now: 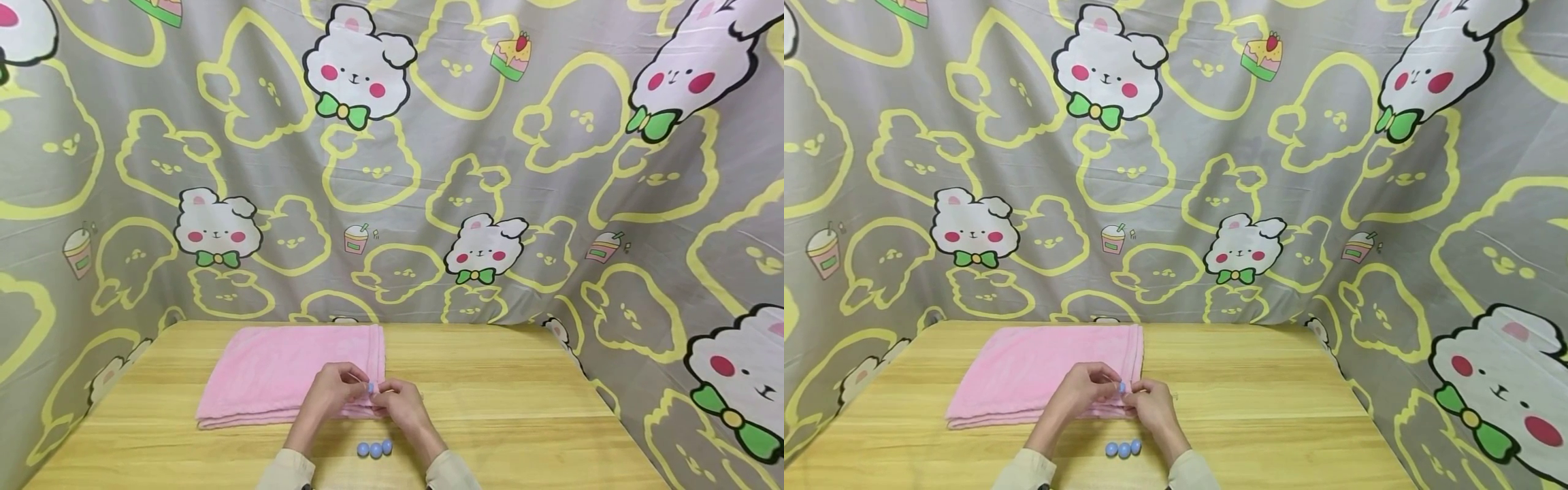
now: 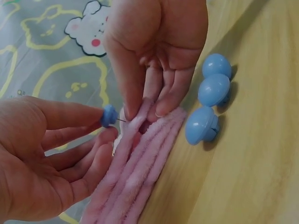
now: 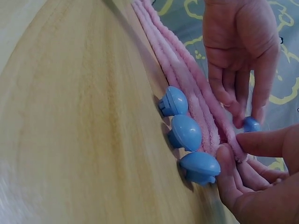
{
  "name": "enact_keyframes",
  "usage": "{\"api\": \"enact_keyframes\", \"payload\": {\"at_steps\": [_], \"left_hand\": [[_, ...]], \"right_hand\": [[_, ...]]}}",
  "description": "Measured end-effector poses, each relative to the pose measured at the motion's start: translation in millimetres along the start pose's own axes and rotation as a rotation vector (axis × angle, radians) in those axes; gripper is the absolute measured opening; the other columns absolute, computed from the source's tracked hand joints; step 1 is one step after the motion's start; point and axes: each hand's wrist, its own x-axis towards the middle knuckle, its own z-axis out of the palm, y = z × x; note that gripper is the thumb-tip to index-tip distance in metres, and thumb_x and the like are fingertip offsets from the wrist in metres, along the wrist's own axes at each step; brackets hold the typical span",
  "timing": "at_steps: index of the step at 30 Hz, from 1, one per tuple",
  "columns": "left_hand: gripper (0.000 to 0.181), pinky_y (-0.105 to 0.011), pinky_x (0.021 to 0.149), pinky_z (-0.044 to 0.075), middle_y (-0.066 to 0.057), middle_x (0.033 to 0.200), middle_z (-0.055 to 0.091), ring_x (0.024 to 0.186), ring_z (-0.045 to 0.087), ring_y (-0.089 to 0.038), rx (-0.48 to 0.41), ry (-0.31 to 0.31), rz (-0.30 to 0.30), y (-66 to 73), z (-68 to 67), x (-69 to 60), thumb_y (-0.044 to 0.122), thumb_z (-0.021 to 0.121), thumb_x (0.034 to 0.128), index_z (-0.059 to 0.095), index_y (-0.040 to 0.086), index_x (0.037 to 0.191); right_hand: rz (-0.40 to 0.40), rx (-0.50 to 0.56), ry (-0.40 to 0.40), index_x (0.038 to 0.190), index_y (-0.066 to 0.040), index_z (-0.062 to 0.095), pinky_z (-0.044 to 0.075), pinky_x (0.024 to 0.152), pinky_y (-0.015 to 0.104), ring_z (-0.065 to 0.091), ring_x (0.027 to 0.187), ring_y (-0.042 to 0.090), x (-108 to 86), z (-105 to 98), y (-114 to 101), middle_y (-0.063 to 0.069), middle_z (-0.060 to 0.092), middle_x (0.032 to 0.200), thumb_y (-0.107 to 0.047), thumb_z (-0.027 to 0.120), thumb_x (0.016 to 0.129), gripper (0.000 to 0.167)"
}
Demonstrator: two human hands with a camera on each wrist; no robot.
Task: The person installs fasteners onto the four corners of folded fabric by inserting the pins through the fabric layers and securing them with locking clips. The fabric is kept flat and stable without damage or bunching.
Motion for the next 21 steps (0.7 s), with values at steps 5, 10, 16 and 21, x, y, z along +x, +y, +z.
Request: {"api": "enact_keyframes", "payload": {"at_steps": [5, 10, 16, 21], "left_hand": [[0.008, -0.030, 0.059, 0.051, -0.005, 0.076, 0.072, 0.065, 0.064, -0.016, 0.006, -0.020, -0.019, -1.0, 1.0, 0.4, 0.003, 0.076, 0.0804, 0.074, 0.005, 0.088], [0.008, -0.030, 0.059, 0.051, -0.005, 0.076, 0.071, 0.065, 0.064, -0.017, 0.010, -0.021, -0.029, 0.0, 1.3, 0.1, 0.004, 0.076, 0.0808, 0.073, 0.006, 0.088], [0.007, -0.030, 0.061, 0.051, -0.004, 0.079, 0.073, 0.067, 0.064, -0.015, 0.079, 0.010, -0.027, 0.5, -1.6, -0.8, 0.010, 0.079, 0.0818, 0.076, 0.010, 0.088], [0.014, -0.031, 0.065, 0.050, -0.002, 0.078, 0.072, 0.070, 0.062, -0.014, 0.173, 0.044, -0.019, 2.9, -6.9, -2.8, 0.012, 0.085, 0.0767, 0.076, 0.010, 0.087]], "right_hand": [[0.003, -0.026, 0.005, 0.100, 0.015, 0.065, 0.060, 0.072, 0.039, 0.067, 0.069, 0.015, -3.9, 1, -7, 0.009, 0.071, 0.080, 0.003, 0.065, 0.085, 0.019], [0.003, -0.017, 0.005, 0.099, 0.015, 0.065, 0.060, 0.073, 0.039, 0.068, 0.069, 0.015, -6.7, 1, -10, 0.010, 0.072, 0.080, 0.002, 0.066, 0.085, 0.019], [0.013, -0.001, -0.005, 0.100, 0.010, 0.068, 0.059, 0.070, 0.033, 0.068, 0.070, 0.013, -1.0, -1, -2, 0.008, 0.072, 0.082, -0.004, 0.070, 0.086, 0.019], [0.033, 0.026, -0.005, 0.100, 0.009, 0.068, 0.059, 0.069, 0.031, 0.067, 0.068, 0.012, -2.2, -2, -4, 0.007, 0.071, 0.082, -0.005, 0.071, 0.087, 0.019]]}}
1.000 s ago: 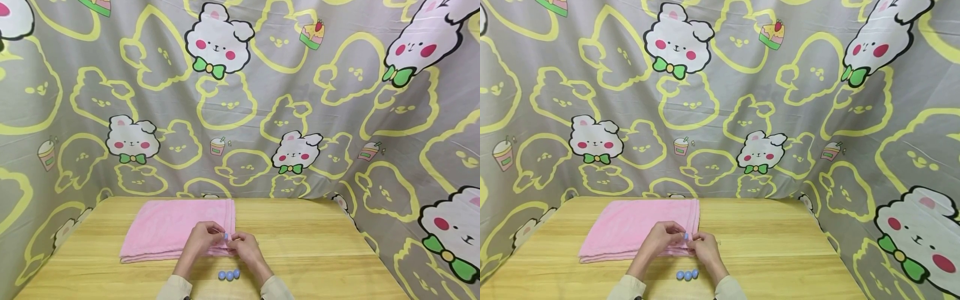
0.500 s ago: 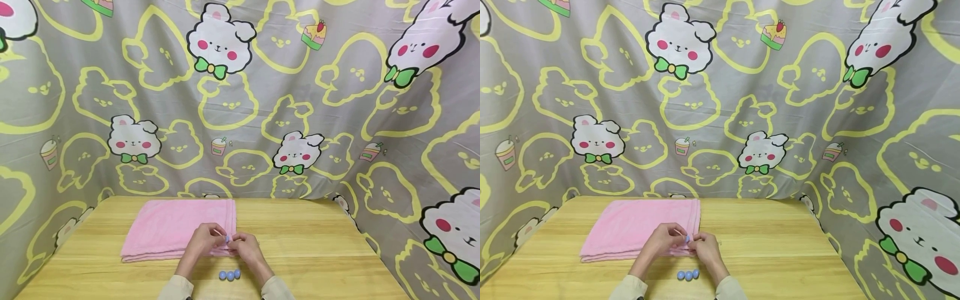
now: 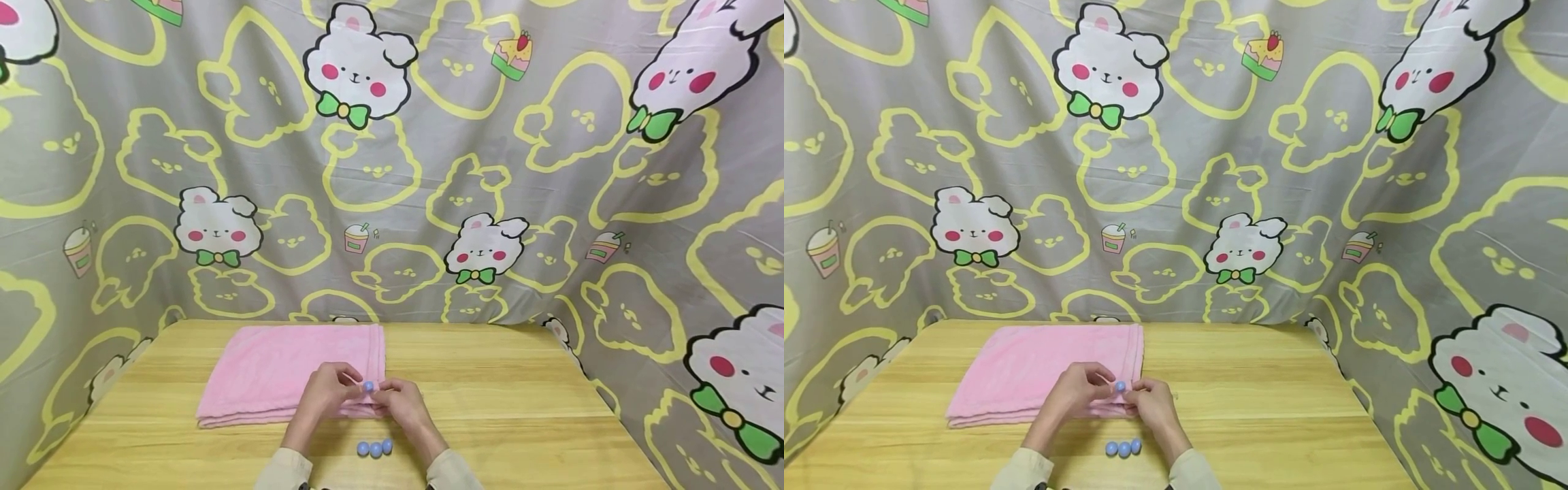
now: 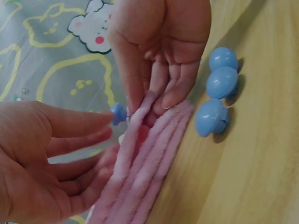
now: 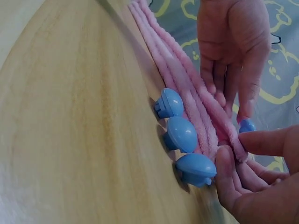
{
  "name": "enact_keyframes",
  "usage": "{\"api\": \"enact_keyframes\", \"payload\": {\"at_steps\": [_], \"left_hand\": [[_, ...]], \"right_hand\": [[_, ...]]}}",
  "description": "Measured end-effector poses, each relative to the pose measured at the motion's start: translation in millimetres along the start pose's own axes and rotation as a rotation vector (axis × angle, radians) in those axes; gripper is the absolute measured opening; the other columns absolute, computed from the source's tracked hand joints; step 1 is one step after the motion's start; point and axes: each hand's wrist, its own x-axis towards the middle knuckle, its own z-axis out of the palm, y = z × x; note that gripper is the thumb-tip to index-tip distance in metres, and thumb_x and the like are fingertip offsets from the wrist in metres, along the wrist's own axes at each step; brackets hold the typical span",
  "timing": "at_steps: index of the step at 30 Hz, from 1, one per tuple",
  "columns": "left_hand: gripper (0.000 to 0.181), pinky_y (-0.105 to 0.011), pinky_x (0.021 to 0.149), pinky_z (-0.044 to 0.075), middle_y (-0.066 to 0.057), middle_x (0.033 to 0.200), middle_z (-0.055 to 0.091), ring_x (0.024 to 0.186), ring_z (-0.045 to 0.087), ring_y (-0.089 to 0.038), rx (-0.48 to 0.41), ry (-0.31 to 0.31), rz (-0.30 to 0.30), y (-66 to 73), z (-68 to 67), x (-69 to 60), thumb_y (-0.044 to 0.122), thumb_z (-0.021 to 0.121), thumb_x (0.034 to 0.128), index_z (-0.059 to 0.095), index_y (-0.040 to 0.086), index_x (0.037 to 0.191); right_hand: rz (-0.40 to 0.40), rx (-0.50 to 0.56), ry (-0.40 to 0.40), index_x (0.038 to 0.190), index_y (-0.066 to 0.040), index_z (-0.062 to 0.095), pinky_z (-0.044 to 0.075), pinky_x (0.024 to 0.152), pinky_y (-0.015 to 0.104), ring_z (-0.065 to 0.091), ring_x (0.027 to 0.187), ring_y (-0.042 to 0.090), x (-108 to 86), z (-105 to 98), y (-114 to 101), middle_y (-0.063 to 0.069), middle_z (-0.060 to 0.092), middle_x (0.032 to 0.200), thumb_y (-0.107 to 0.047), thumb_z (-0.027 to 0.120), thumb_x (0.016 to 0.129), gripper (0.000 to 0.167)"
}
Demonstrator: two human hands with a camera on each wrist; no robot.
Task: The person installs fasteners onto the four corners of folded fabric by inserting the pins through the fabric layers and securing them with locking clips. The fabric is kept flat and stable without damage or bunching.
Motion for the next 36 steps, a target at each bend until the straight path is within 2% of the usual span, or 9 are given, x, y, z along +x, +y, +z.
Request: {"api": "enact_keyframes", "payload": {"at_steps": [6, 10, 13, 16, 20, 28, 32, 36], "left_hand": [[0.024, -0.032, 0.066, 0.047, -0.004, 0.077, 0.065, 0.072, 0.057, -0.016, 0.092, -0.044, 0.018, 0.7, -2.6, -1.7, -0.002, 0.085, 0.0630, 0.072, 0.008, 0.081], [0.021, -0.032, 0.063, 0.045, -0.003, 0.073, 0.065, 0.069, 0.056, -0.016, 0.098, -0.047, 0.047, -1.0, 1.2, -2.4, -0.006, 0.081, 0.0634, 0.071, 0.008, 0.076], [0.016, -0.031, 0.062, 0.045, -0.001, 0.069, 0.067, 0.066, 0.056, -0.014, 0.110, -0.010, 0.084, -2.4, 2.9, -2.9, -0.005, 0.080, 0.0669, 0.072, 0.008, 0.072], [0.013, -0.031, 0.062, 0.046, 0.001, 0.065, 0.069, 0.063, 0.056, -0.011, 0.127, 0.063, 0.128, -4.2, 2.7, -1.8, -0.002, 0.082, 0.0697, 0.073, 0.008, 0.070], [0.011, -0.032, 0.064, 0.048, 0.003, 0.066, 0.070, 0.063, 0.058, -0.010, 0.116, 0.200, 0.130, -6.4, -1.3, 1.9, 0.003, 0.083, 0.0738, 0.075, 0.010, 0.072], [0.003, -0.037, 0.067, 0.051, -0.004, 0.074, 0.075, 0.067, 0.067, -0.017, 0.019, 0.471, -0.003, -17.0, -23.5, 8.0, 0.011, 0.079, 0.0830, 0.078, 0.008, 0.083], [0.007, -0.041, 0.073, 0.052, -0.008, 0.079, 0.077, 0.068, 0.069, -0.019, -0.024, 0.554, -0.067, -30.0, -32.2, 10.5, 0.013, 0.077, 0.0852, 0.079, 0.007, 0.088], [0.010, -0.046, 0.081, 0.051, -0.010, 0.082, 0.078, 0.070, 0.071, -0.019, -0.068, 0.600, -0.112, -45.9, -38.6, 12.1, 0.013, 0.077, 0.0852, 0.079, 0.005, 0.092]], "right_hand": [[0.009, 0.008, 0.010, 0.101, 0.011, 0.067, 0.059, 0.065, 0.028, 0.065, 0.064, 0.010, 2.4, 1, 0, 0.009, 0.071, 0.082, -0.003, 0.070, 0.086, 0.021], [0.010, 0.002, 0.012, 0.102, 0.012, 0.067, 0.059, 0.066, 0.029, 0.064, 0.064, 0.010, 3.6, 1, 2, 0.009, 0.071, 0.083, -0.004, 0.070, 0.087, 0.022], [0.010, 0.009, 0.006, 0.101, 0.012, 0.067, 0.059, 0.067, 0.029, 0.064, 0.065, 0.011, 3.1, 1, 2, 0.008, 0.070, 0.084, -0.004, 0.070, 0.088, 0.021], [0.009, 0.020, -0.001, 0.101, 0.011, 0.067, 0.059, 0.067, 0.029, 0.065, 0.067, 0.011, 1.9, 1, 0, 0.008, 0.071, 0.083, -0.004, 0.070, 0.088, 0.020], [-0.002, 0.004, 0.006, 0.102, 0.009, 0.069, 0.059, 0.069, 0.030, 0.067, 0.071, 0.012, 0.0, -1, -4, 0.010, 0.073, 0.083, -0.007, 0.070, 0.089, 0.021], [-0.017, -0.038, 0.018, 0.104, 0.007, 0.069, 0.059, 0.070, 0.032, 0.068, 0.074, 0.014, -1.7, -4, -7, 0.011, 0.073, 0.085, -0.008, 0.067, 0.092, 0.019], [-0.026, -0.038, 0.034, 0.104, 0.010, 0.069, 0.060, 0.069, 0.033, 0.068, 0.074, 0.015, -0.4, -5, -7, 0.014, 0.073, 0.087, -0.005, 0.065, 0.093, 0.019], [-0.024, -0.049, 0.050, 0.105, 0.012, 0.069, 0.061, 0.069, 0.036, 0.069, 0.072, 0.016, 0.7, -10, -10, 0.017, 0.074, 0.086, -0.004, 0.065, 0.092, 0.020]]}}
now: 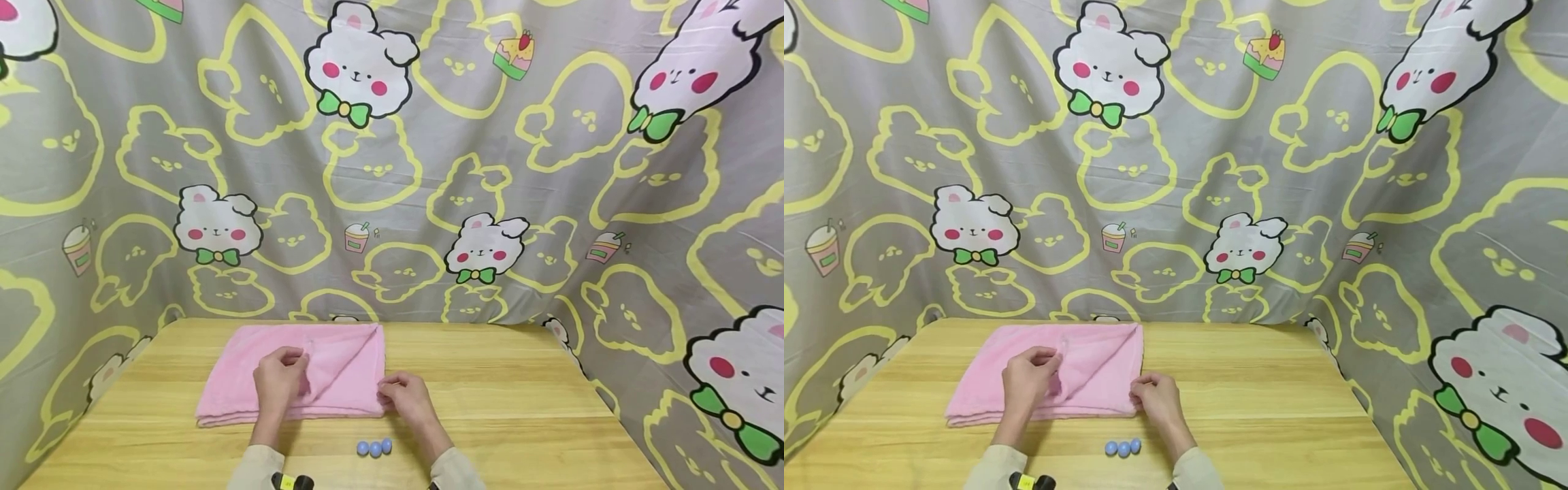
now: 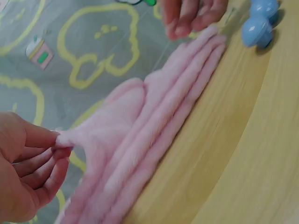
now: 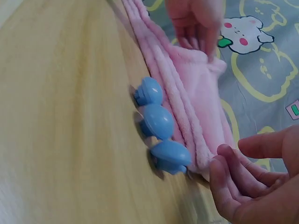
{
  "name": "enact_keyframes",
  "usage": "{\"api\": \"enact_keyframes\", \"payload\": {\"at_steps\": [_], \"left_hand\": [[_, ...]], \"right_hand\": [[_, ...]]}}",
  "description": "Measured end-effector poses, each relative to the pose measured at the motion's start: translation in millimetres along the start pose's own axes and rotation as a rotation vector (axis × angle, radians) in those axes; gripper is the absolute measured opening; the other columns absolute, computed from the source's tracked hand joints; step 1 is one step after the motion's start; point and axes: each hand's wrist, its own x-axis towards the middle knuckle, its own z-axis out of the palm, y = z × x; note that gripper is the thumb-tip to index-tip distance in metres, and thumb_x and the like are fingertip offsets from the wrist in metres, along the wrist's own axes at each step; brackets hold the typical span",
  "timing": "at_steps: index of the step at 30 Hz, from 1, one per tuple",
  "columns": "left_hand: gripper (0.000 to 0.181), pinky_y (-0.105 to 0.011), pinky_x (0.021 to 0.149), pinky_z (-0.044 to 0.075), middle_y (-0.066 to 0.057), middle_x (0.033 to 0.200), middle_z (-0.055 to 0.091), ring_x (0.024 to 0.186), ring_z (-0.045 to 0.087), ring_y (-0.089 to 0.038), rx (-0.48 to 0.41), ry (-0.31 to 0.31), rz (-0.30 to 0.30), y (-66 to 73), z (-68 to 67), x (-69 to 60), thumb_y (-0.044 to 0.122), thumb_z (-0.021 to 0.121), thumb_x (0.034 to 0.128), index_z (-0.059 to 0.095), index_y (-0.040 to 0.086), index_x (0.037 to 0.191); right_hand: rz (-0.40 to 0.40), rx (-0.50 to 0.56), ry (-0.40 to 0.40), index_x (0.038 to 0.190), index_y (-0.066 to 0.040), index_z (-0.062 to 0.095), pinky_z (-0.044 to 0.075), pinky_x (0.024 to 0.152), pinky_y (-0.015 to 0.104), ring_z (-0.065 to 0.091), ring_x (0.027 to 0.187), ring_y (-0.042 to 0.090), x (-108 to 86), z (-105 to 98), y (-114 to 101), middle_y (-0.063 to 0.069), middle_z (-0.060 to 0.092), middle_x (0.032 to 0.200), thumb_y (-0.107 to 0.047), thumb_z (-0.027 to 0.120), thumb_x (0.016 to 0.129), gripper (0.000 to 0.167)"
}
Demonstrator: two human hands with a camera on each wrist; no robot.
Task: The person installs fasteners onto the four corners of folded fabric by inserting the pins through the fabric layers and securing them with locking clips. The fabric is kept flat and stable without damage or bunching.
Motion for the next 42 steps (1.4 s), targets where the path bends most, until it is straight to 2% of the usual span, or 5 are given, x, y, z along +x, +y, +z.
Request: {"api": "enact_keyframes", "payload": {"at_steps": [9, 16, 24, 35, 42], "left_hand": [[0.016, -0.031, 0.074, 0.047, -0.011, 0.088, 0.078, 0.062, 0.064, -0.007, -0.003, 0.022, -0.118, -23.0, -12.4, 8.5, 0.017, 0.078, 0.0853, 0.077, 0.006, 0.096], [0.017, -0.044, 0.081, 0.046, -0.013, 0.090, 0.078, 0.080, 0.069, -0.028, 0.019, 0.031, -0.148, -35.2, -14.4, 8.3, 0.017, 0.077, 0.0853, 0.076, 0.005, 0.096], [0.014, -0.042, 0.076, 0.045, -0.014, 0.085, 0.077, 0.082, 0.068, -0.035, 0.060, 0.043, -0.119, -43.7, -13.4, 8.2, 0.014, 0.077, 0.0838, 0.074, 0.003, 0.092], [0.020, -0.036, 0.072, 0.046, -0.011, 0.083, 0.077, 0.064, 0.065, -0.013, 0.053, -0.067, -0.133, -43.0, -18.0, 9.0, 0.019, 0.076, 0.0861, 0.071, 0.002, 0.096], [0.024, -0.037, 0.074, 0.045, -0.010, 0.083, 0.075, 0.066, 0.064, -0.016, 0.039, -0.063, -0.168, -21.6, -20.5, 9.9, 0.026, 0.075, 0.0873, 0.066, 0.004, 0.093]], "right_hand": [[0.034, -0.013, 0.065, 0.105, 0.012, 0.068, 0.059, 0.068, 0.034, 0.068, 0.069, 0.016, 9.6, -25, -1, 0.012, 0.073, 0.082, -0.005, 0.064, 0.094, 0.021], [0.020, -0.042, 0.088, 0.107, 0.012, 0.068, 0.059, 0.069, 0.035, 0.067, 0.072, 0.016, 11.4, -42, -3, 0.013, 0.072, 0.084, -0.009, 0.067, 0.094, 0.024], [0.005, -0.122, 0.092, 0.106, 0.009, 0.069, 0.057, 0.067, 0.035, 0.060, 0.069, 0.014, 8.2, -50, -10, 0.012, 0.069, 0.080, -0.006, 0.069, 0.089, 0.023], [-0.059, -0.259, 0.115, 0.095, 0.005, 0.071, 0.056, 0.062, 0.036, 0.059, 0.063, 0.015, 8.6, -54, -7, 0.003, 0.063, 0.068, -0.007, 0.071, 0.088, 0.014], [-0.042, -0.391, 0.090, 0.085, 0.000, 0.067, 0.046, 0.050, 0.024, 0.061, 0.055, 0.014, 7.4, -52, -6, 0.003, 0.064, 0.062, -0.010, 0.076, 0.085, 0.013]]}}
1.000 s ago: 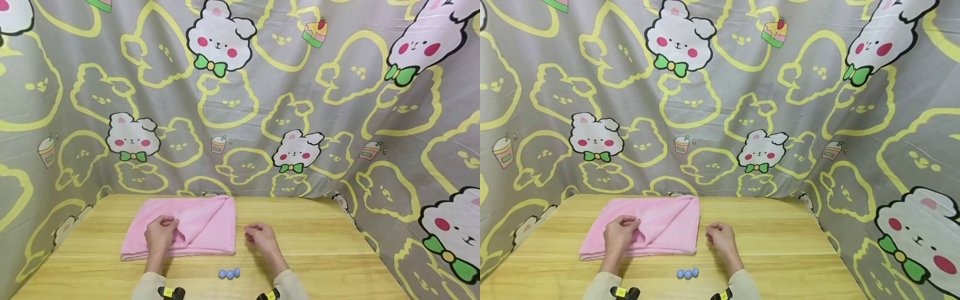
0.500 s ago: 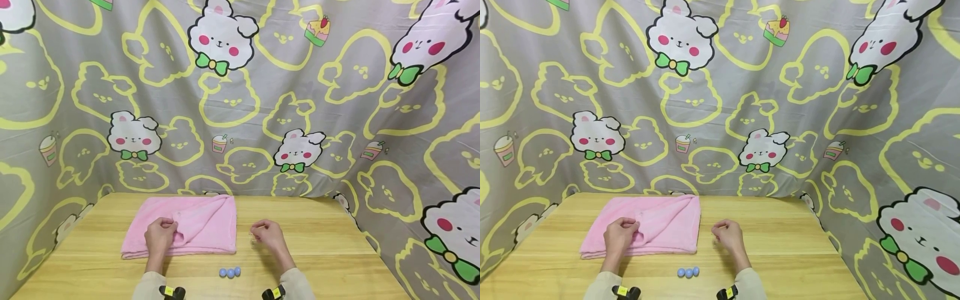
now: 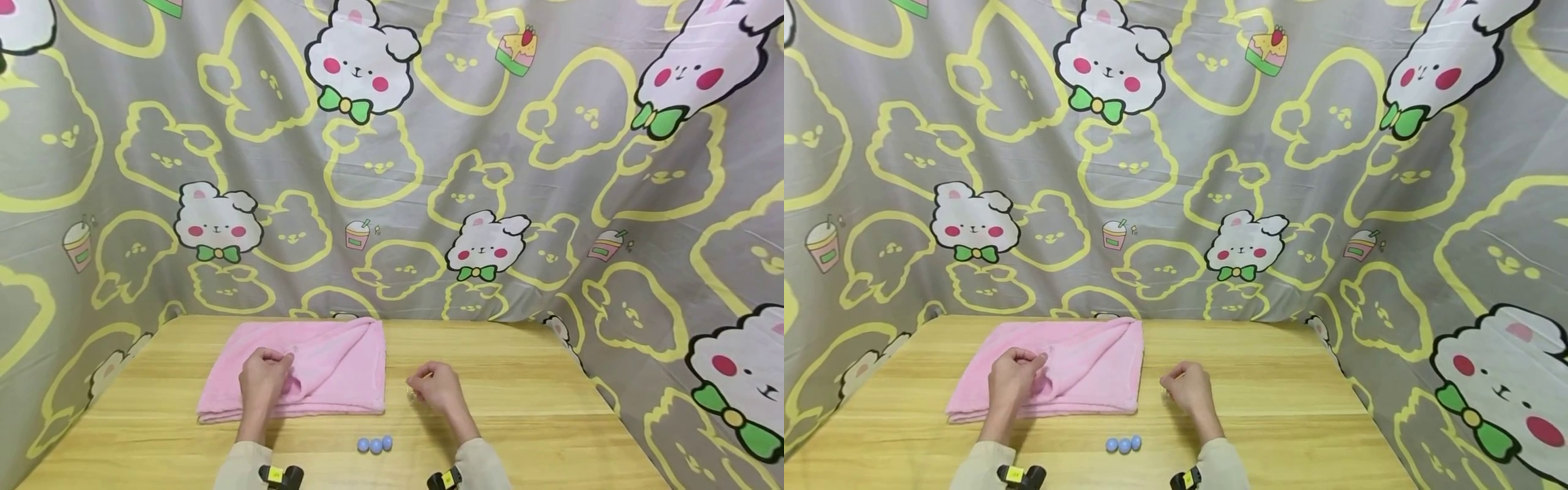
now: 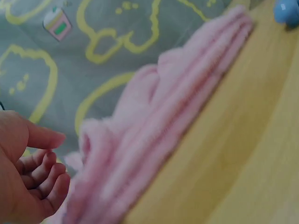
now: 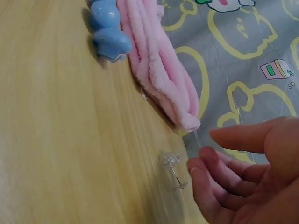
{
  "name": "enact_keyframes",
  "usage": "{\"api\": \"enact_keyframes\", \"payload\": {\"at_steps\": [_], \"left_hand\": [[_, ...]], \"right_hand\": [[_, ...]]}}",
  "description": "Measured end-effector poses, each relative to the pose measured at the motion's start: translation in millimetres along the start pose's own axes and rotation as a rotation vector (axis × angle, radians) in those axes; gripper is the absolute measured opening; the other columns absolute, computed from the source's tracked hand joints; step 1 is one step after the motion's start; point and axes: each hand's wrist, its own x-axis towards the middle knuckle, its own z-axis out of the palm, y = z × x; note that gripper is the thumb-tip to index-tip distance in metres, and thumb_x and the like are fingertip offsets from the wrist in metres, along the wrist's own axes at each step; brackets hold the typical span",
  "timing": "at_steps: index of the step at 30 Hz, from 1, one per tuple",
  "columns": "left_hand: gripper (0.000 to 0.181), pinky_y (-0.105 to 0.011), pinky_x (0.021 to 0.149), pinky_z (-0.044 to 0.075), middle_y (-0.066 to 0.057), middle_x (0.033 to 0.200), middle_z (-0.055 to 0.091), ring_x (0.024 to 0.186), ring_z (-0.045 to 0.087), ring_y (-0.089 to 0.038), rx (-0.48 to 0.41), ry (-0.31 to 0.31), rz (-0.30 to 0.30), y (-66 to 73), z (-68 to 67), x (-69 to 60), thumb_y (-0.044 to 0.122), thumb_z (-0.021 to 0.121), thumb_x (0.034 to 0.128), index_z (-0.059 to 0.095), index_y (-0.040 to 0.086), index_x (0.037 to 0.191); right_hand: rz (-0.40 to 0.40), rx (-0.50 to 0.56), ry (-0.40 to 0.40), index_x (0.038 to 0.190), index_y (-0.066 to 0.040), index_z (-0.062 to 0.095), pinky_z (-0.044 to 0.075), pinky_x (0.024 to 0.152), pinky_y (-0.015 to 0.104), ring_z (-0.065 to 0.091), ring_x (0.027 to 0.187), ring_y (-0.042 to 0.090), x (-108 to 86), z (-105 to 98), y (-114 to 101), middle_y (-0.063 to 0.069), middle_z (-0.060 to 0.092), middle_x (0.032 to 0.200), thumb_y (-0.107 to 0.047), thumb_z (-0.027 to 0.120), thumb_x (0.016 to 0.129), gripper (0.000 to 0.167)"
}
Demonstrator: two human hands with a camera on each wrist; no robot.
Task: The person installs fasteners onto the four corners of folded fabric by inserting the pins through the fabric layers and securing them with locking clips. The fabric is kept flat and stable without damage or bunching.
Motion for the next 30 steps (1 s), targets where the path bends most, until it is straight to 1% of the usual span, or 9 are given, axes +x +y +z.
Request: {"api": "enact_keyframes", "payload": {"at_steps": [3, 6, 10, 12, 15, 21, 24, 27, 30], "left_hand": [[0.022, -0.038, 0.075, 0.045, -0.009, 0.083, 0.074, 0.066, 0.063, -0.014, -0.003, -0.050, 0.027, 15.0, -0.5, -3.5, 0.024, 0.075, 0.0879, 0.066, 0.004, 0.093], [0.017, -0.035, 0.069, 0.046, -0.007, 0.080, 0.072, 0.062, 0.060, -0.013, 0.012, -0.125, 0.074, 28.9, 3.5, -9.3, 0.020, 0.076, 0.0864, 0.068, 0.005, 0.090], [0.012, -0.031, 0.064, 0.046, -0.005, 0.078, 0.069, 0.064, 0.059, -0.014, 0.032, -0.247, 0.154, 41.1, 15.9, -19.4, 0.014, 0.079, 0.0829, 0.070, 0.006, 0.086], [0.011, -0.031, 0.065, 0.045, -0.004, 0.077, 0.068, 0.069, 0.058, -0.014, 0.049, -0.302, 0.190, 45.1, 23.0, -25.2, 0.011, 0.079, 0.0812, 0.070, 0.007, 0.085], [0.012, -0.031, 0.065, 0.045, -0.002, 0.075, 0.066, 0.068, 0.057, -0.014, 0.059, -0.364, 0.230, 48.3, 33.0, -33.0, 0.008, 0.080, 0.0786, 0.069, 0.007, 0.082], [0.016, -0.029, 0.065, 0.045, 0.001, 0.070, 0.063, 0.065, 0.055, -0.011, 0.088, -0.454, 0.286, 52.1, 44.1, -45.1, 0.004, 0.083, 0.0732, 0.069, 0.007, 0.080], [0.019, -0.031, 0.067, 0.047, -0.001, 0.074, 0.063, 0.069, 0.057, -0.013, 0.130, -0.538, 0.301, 52.7, 47.4, -49.2, 0.002, 0.084, 0.0704, 0.069, 0.006, 0.082], [0.023, -0.033, 0.071, 0.049, -0.004, 0.081, 0.065, 0.075, 0.058, -0.017, 0.185, -0.635, 0.314, 52.4, 51.2, -52.8, 0.002, 0.084, 0.0684, 0.069, 0.006, 0.085], [0.026, -0.035, 0.072, 0.050, -0.007, 0.086, 0.065, 0.078, 0.058, -0.019, 0.217, -0.683, 0.331, 51.3, 54.4, -55.6, 0.002, 0.086, 0.0669, 0.068, 0.007, 0.086]], "right_hand": [[0.011, -0.038, -0.042, 0.081, -0.001, 0.065, 0.049, 0.049, 0.024, 0.061, 0.054, 0.014, -1.7, 2, 1, 0.007, 0.065, 0.061, -0.011, 0.077, 0.086, 0.016], [0.029, -0.099, -0.072, 0.079, -0.004, 0.063, 0.049, 0.050, 0.026, 0.060, 0.053, 0.014, -3.2, 3, 2, 0.007, 0.065, 0.060, -0.014, 0.077, 0.087, 0.019], [0.056, -0.187, -0.077, 0.074, -0.007, 0.062, 0.044, 0.050, 0.026, 0.057, 0.051, 0.013, -4.5, 5, 3, 0.004, 0.064, 0.057, -0.018, 0.079, 0.086, 0.024], [0.069, -0.214, -0.080, 0.071, -0.008, 0.062, 0.042, 0.050, 0.026, 0.056, 0.050, 0.013, -5.2, 5, 3, 0.004, 0.064, 0.056, -0.019, 0.080, 0.085, 0.025], [0.083, -0.230, -0.090, 0.068, -0.009, 0.061, 0.041, 0.049, 0.026, 0.054, 0.048, 0.014, -6.5, 6, 2, 0.003, 0.062, 0.053, -0.019, 0.080, 0.083, 0.026], [0.104, -0.275, -0.109, 0.063, -0.009, 0.060, 0.037, 0.048, 0.025, 0.049, 0.046, 0.013, -7.4, 8, 2, 0.001, 0.058, 0.049, -0.020, 0.081, 0.083, 0.030], [0.109, -0.280, -0.104, 0.060, -0.009, 0.060, 0.035, 0.046, 0.024, 0.046, 0.045, 0.012, -7.4, 10, 1, -0.002, 0.054, 0.045, -0.018, 0.081, 0.082, 0.031], [0.089, -0.279, -0.092, 0.057, -0.011, 0.057, 0.035, 0.046, 0.024, 0.045, 0.044, 0.011, -7.7, 12, 3, -0.004, 0.050, 0.044, -0.015, 0.080, 0.079, 0.032], [0.051, -0.282, -0.074, 0.058, -0.012, 0.054, 0.037, 0.047, 0.025, 0.046, 0.046, 0.012, -8.4, 13, 3, -0.005, 0.049, 0.047, -0.011, 0.080, 0.075, 0.031]]}}
